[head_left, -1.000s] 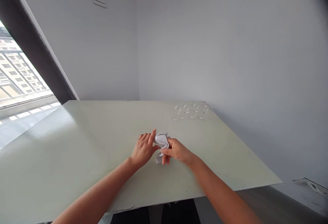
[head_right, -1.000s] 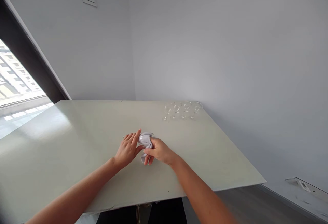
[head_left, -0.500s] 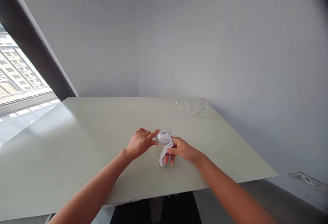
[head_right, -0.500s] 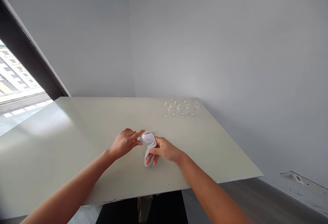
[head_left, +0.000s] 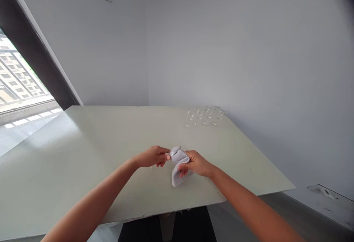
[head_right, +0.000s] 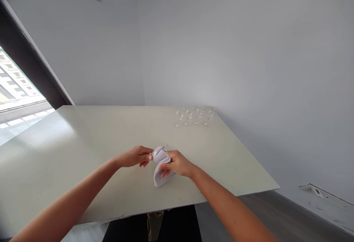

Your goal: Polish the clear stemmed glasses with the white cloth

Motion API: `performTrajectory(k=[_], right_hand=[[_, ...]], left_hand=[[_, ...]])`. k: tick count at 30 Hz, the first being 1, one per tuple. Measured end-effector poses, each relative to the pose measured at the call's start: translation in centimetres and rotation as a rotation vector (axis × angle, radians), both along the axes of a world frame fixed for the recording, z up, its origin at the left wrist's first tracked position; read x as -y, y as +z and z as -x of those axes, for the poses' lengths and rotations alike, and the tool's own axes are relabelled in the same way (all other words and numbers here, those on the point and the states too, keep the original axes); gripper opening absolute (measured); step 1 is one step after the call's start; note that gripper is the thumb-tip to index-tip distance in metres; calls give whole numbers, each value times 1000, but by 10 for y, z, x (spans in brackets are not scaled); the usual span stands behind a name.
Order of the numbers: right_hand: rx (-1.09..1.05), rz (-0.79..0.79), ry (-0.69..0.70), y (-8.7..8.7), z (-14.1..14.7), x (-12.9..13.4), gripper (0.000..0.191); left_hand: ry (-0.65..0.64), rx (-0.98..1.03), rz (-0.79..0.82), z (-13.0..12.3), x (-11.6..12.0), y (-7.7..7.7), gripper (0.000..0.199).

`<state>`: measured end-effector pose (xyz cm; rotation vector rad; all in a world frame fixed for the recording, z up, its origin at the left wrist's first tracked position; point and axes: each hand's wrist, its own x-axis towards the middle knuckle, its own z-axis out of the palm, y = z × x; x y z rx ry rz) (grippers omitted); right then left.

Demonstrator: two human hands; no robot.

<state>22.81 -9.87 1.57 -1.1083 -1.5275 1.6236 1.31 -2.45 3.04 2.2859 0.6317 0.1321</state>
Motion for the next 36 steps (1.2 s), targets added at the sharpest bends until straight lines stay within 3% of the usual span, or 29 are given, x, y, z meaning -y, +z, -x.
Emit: performTrajectory(k=[3,5,7,10,12,14,16,18,22,24,26,28,30,32,34,36], right_hand=[[-181,61,-179,-11,1,-5,28],[-307,124,-275,-16,3,-7,31],[-356,144,-300,-17,5,-6,31],[-237,61,-200,-7,5,2,29],[-118,1,-98,3,5,9,28],[-44,-35,-17,8,4,13,27],[-13,-56,-5,6,3,14,25],[-8,-68,-78,-2,3,9,25],[-181,-4,-290,-17,6,-2,25],[-253,34,-309,-16,9,-1,26],[-203,15,-233,-9,10,4,25],[-71,-53,-97,0,9,11,22],[76,-166,36,7,7,16,19],[164,-269,88,8,5,15,19],[149,-264,13,3,4,11,21],[27,-158,-144,-5,7,5,23]], left_hand=[[204,75,-511,-9,7,-2,36],[225,96,-820,-14,12,-7,36],[201,87,-920,-15,14,-10,34],[232,63,-722,-10,11,-7,36],[183,37,-390,-5,7,-2,38],[57,0,-37,0,2,2,42],[-36,-43,154,2,0,2,47],[31,-44,56,0,4,-1,44],[233,54,-629,-7,18,-9,36],[228,59,-786,-9,22,-9,35],[226,24,-699,-6,20,-5,35],[160,-40,-404,0,14,2,38],[11,-106,-51,7,7,9,44],[-92,-140,139,11,4,12,49],[-14,-116,-6,10,5,9,43],[141,-71,-385,7,11,3,35]])
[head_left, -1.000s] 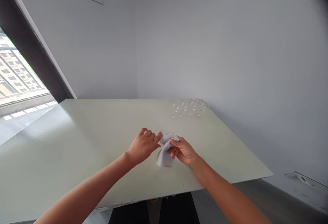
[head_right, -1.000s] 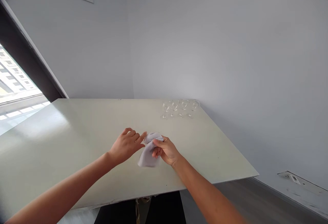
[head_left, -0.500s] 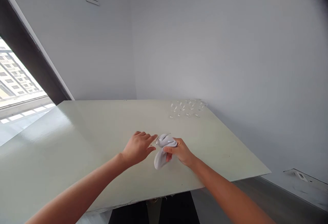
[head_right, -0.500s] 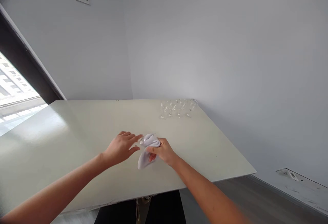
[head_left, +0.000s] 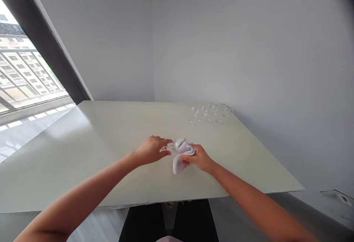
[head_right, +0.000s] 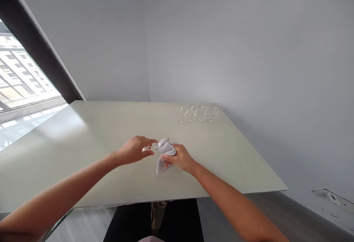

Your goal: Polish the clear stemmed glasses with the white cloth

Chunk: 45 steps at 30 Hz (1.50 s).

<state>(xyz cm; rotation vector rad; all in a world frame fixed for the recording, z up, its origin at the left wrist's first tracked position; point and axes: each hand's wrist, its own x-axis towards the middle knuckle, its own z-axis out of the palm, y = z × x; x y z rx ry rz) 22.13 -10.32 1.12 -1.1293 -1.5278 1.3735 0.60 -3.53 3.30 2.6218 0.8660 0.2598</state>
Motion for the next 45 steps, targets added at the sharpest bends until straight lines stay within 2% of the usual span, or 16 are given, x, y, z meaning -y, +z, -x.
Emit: performTrajectory(k=[2,4,6,9,11,13,17,19,22,26,29,32,36,39,42,45], right_hand=[[-161,96,-115,-5,4,-3,25],[-231,135,-127,-5,8,-2,25],[-171,117,-52,0,9,3,25],[15,35,140,11,4,9,24],[73,-7,195,14,0,8,21],[29,-2,119,10,0,5,21],[-230,123,-111,-1,8,1,25],[-240,138,-90,-1,11,4,26],[-31,14,95,8,7,10,23],[380,-417,315,21,-7,6,11],[588,-647,342,26,-21,-3,16],[655,-632,246,32,-40,-7,25],[658,-622,-3,50,-49,4,35],[719,-722,105,57,-27,16,36],[703,-729,235,51,3,15,34],[572,-539,200,42,11,-3,30]], left_hand=[[71,16,-323,-3,6,-7,34],[74,21,-387,-3,8,-10,33],[63,52,-211,1,7,-9,37],[-56,45,306,8,1,-2,44],[-109,24,520,9,-1,2,47],[-25,65,399,6,2,4,44],[149,123,-202,-2,12,0,36],[147,111,-236,-2,14,-1,35],[106,125,164,3,12,0,38],[2,163,881,11,7,0,40],[28,216,1114,14,6,-6,42],[110,253,1180,19,4,-13,44],[231,231,1103,22,1,-18,43],[288,151,932,13,4,-17,31],[315,69,550,-1,13,-16,20],[290,52,144,-9,22,-16,22]])
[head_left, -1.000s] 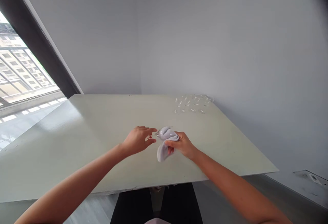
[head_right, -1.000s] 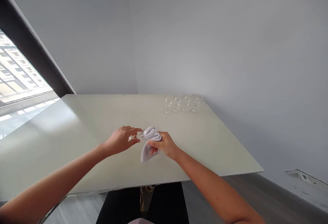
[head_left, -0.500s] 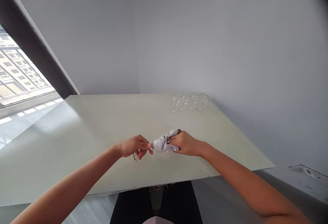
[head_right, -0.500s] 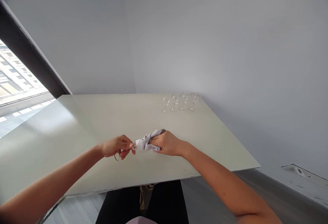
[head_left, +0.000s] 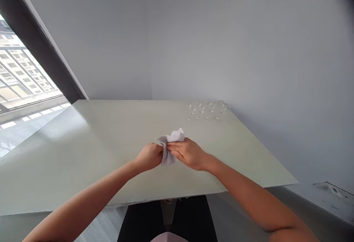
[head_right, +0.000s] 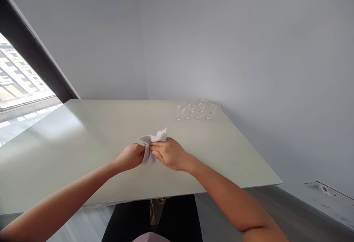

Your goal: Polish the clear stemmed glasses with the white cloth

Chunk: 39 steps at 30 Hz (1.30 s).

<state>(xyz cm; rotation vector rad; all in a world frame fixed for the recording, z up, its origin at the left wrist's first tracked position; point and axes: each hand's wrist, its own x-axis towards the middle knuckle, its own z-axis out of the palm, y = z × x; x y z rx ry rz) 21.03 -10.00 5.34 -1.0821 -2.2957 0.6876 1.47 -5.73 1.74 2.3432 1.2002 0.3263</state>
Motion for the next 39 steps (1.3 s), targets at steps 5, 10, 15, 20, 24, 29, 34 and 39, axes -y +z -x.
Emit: performTrajectory(k=[5,10,15,20,24,29,34,39], right_hand=[[-473,666,-91,-19,-23,-37,31],[-1122,813,-436,-53,-8,-44,21],[-1068,313,-536,-58,29,-26,34],[-585,-181,-583,-59,51,-18,41],[-509,-250,-422,-67,52,-15,39],[-878,56,-423,-66,44,-9,33],[-1185,394,-358,-60,41,-19,35],[-1218,564,-244,-61,43,-26,31]], left_hand=[[-21,89,2,1,8,-3,27],[192,300,131,-8,7,-13,28],[337,470,205,-26,9,-23,44],[333,717,300,-40,12,-18,44],[377,976,466,-41,6,-10,49],[426,1141,542,-39,-3,-8,59],[415,1071,449,-47,-3,-13,55],[496,863,220,-57,-3,-25,46]])
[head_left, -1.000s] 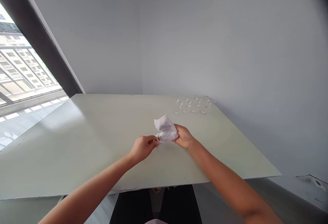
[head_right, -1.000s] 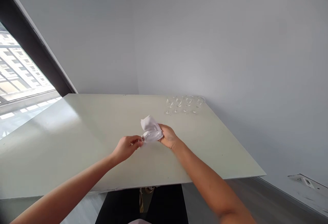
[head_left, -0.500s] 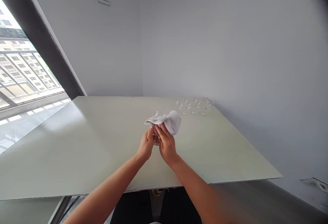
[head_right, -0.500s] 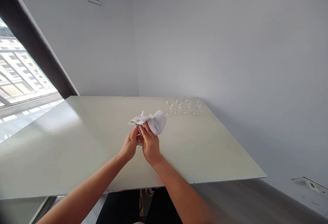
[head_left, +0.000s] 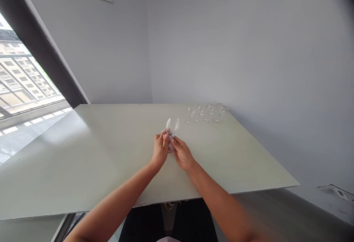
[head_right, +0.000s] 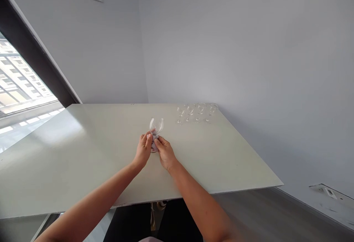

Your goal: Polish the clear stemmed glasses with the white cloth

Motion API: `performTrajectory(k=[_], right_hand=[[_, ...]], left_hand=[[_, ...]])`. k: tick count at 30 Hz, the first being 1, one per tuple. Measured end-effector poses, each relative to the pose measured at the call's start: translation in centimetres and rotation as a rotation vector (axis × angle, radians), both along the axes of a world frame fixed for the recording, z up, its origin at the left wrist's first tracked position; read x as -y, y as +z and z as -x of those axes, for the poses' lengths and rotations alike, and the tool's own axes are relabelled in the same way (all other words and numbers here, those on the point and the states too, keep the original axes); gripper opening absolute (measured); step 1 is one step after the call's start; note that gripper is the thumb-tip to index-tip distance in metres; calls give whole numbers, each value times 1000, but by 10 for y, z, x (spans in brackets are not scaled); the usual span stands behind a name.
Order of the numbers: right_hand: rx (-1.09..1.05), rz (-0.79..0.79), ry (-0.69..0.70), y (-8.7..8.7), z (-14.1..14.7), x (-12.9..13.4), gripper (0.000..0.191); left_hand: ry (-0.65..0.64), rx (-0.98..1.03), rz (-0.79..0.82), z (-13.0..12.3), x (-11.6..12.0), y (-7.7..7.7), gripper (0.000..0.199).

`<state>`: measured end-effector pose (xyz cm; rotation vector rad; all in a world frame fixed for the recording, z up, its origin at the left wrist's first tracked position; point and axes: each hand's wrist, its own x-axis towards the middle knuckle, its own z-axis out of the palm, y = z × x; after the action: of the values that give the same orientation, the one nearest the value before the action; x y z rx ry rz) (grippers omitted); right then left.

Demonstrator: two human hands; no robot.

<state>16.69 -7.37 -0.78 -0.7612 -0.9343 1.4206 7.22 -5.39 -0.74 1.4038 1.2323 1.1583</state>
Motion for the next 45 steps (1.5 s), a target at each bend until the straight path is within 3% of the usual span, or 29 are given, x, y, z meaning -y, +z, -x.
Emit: performTrajectory(k=[3,5,9,11,13,19,23,26,30,32,34,37,41,45], right_hand=[[-41,34,-9,-2,-2,-1,29],[-75,69,8,-3,-6,-3,28],[-105,144,174,-4,-17,-5,31],[-92,175,259,-6,-20,-6,32],[-67,208,311,-8,-22,-6,32],[149,234,283,-13,-45,-11,36],[320,219,98,-7,-74,-9,37],[558,-23,-61,10,-82,5,36],[1066,-582,61,33,-62,28,25],[1151,-737,114,37,-52,32,22],[1013,-745,146,36,-48,30,21],[571,-515,87,29,-46,24,15],[-80,-81,-170,15,-33,12,24],[-415,246,-215,0,-10,5,13]], left_hand=[[60,-120,-95,0,-5,-3,38],[32,-96,-81,4,-10,2,39],[-265,201,152,17,-21,24,59],[-404,301,275,23,-25,33,60],[-465,340,348,26,-30,35,57],[-385,330,293,28,-31,29,52],[-323,389,310,34,-33,29,46],[-246,425,332,39,-38,30,41],[-301,501,536,36,-39,29,37],[-393,537,615,33,-34,30,36],[-453,592,654,29,-27,33,34],[-456,702,620,24,-17,38,34],[-306,713,335,13,-8,44,38],[-204,623,8,7,0,40,43]])
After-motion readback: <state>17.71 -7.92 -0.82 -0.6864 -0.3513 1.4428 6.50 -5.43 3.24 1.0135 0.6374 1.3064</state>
